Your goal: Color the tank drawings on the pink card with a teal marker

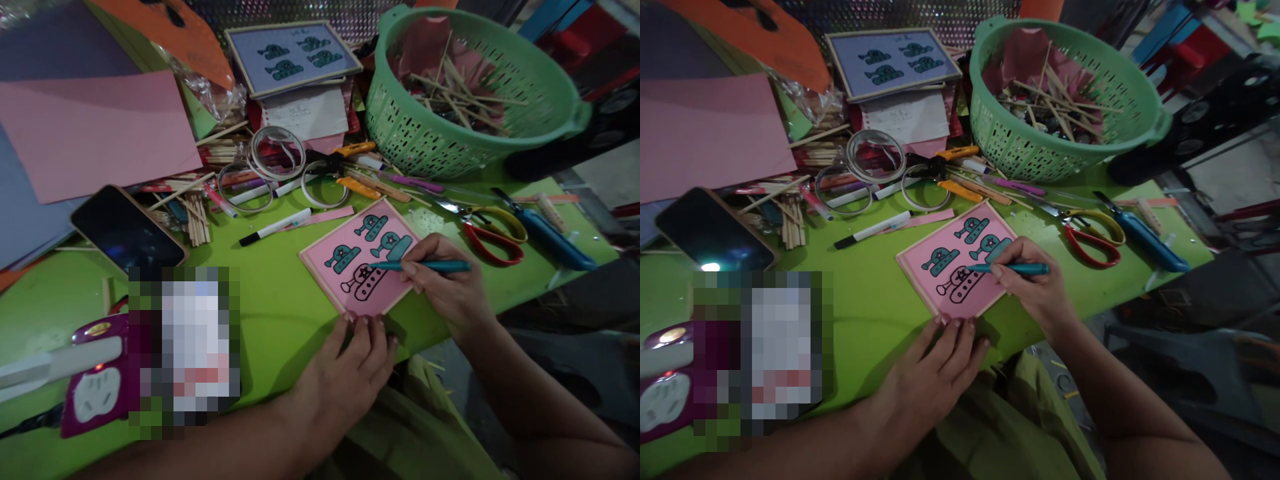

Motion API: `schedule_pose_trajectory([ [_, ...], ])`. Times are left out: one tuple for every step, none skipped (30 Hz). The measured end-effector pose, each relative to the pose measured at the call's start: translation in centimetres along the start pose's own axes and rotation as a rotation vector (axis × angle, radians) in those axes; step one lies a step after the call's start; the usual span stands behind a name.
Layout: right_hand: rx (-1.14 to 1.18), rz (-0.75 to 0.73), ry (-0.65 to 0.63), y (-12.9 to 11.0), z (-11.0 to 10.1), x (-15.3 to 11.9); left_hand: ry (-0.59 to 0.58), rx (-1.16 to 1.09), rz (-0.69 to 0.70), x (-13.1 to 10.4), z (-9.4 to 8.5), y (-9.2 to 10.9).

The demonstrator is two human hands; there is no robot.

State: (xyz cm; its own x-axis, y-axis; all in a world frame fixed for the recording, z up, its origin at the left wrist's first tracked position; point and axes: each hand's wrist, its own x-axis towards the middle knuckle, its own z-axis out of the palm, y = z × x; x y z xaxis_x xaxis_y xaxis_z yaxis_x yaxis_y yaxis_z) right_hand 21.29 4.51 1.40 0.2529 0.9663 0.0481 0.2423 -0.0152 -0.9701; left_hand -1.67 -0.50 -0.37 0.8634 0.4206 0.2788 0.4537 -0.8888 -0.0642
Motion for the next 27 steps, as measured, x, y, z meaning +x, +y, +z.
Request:
schedule_pose_trajectory([
  [-0.008, 0.002, 0.000, -0.02, -0.04, -0.01, 0.000, -0.003, -0.003, 0.00, -0.01, 0.01],
  [-0.013, 0.004, 0.001, -0.04, -0.08, -0.03, 0.001, -0.005, -0.004, 0.00, -0.02, 0.03],
  [-0.012, 0.005, 0.002, -0.06, -0.12, -0.05, 0.002, -0.005, -0.004, 0.00, -0.02, 0.05],
  [-0.008, 0.009, 0.004, -0.05, -0.15, -0.07, 0.004, -0.005, -0.003, 0.01, -0.01, 0.06],
  [-0.002, 0.017, 0.005, -0.04, -0.17, -0.10, 0.008, -0.005, -0.001, 0.02, -0.01, 0.06],
  [0.005, 0.025, 0.007, 0.00, -0.18, -0.12, 0.010, -0.007, -0.002, 0.03, -0.02, 0.06],
  [0.012, 0.033, 0.007, 0.03, -0.19, -0.14, 0.009, -0.009, -0.004, 0.04, -0.02, 0.04],
  [0.016, 0.039, 0.007, 0.06, -0.19, -0.14, 0.013, -0.013, -0.005, 0.06, -0.03, 0.02],
  [0.020, 0.041, 0.008, 0.07, -0.19, -0.14, 0.019, -0.019, -0.005, 0.07, -0.03, -0.01],
  [0.022, 0.040, 0.010, 0.07, -0.19, -0.13, 0.024, -0.024, -0.006, 0.08, -0.03, -0.02],
  [0.024, 0.039, 0.009, 0.06, -0.18, -0.12, 0.026, -0.029, -0.008, 0.09, -0.02, -0.03],
  [0.024, 0.038, 0.008, 0.03, -0.18, -0.11, 0.030, -0.032, -0.013, 0.10, -0.01, -0.02],
  [0.022, 0.037, 0.006, -0.01, -0.17, -0.10, 0.036, -0.034, -0.016, 0.10, 0.01, 0.00],
  [0.021, 0.037, 0.006, -0.05, -0.18, -0.10, 0.039, -0.035, -0.019, 0.11, 0.03, 0.03],
  [0.020, 0.035, 0.006, -0.09, -0.18, -0.10, 0.039, -0.035, -0.020, 0.12, 0.04, 0.07],
  [0.019, 0.032, 0.009, -0.12, -0.19, -0.12, 0.038, -0.034, -0.018, 0.13, 0.05, 0.10],
  [0.017, 0.028, 0.012, -0.14, -0.20, -0.14, 0.040, -0.032, -0.018, 0.14, 0.04, 0.12],
  [0.013, 0.026, 0.013, -0.15, -0.22, -0.16, 0.038, -0.031, -0.017, 0.15, 0.03, 0.12],
  [0.008, 0.026, 0.014, -0.15, -0.23, -0.17, 0.031, -0.029, -0.015, 0.15, 0.01, 0.11],
  [0.002, 0.025, 0.014, -0.13, -0.25, -0.19, 0.026, -0.027, -0.015, 0.15, -0.01, 0.08],
  [-0.004, 0.022, 0.015, -0.11, -0.26, -0.20, 0.024, -0.026, -0.013, 0.15, -0.04, 0.04],
  [-0.009, 0.021, 0.017, -0.08, -0.26, -0.21, 0.018, -0.023, -0.011, 0.14, -0.07, 0.00],
  [-0.012, 0.021, 0.018, -0.06, -0.27, -0.21, 0.012, -0.021, -0.010, 0.13, -0.10, -0.03],
  [-0.014, 0.023, 0.021, -0.06, -0.26, -0.21, 0.010, -0.020, -0.007, 0.11, -0.13, -0.05],
  [-0.014, 0.028, 0.022, -0.07, -0.25, -0.21, 0.004, -0.019, -0.007, 0.11, -0.15, -0.06],
  [-0.014, 0.033, 0.022, -0.11, -0.23, -0.20, 0.002, -0.019, -0.008, 0.11, -0.17, -0.05],
  [-0.014, 0.037, 0.021, -0.17, -0.21, -0.20, 0.003, -0.020, -0.009, 0.11, -0.19, -0.03],
])
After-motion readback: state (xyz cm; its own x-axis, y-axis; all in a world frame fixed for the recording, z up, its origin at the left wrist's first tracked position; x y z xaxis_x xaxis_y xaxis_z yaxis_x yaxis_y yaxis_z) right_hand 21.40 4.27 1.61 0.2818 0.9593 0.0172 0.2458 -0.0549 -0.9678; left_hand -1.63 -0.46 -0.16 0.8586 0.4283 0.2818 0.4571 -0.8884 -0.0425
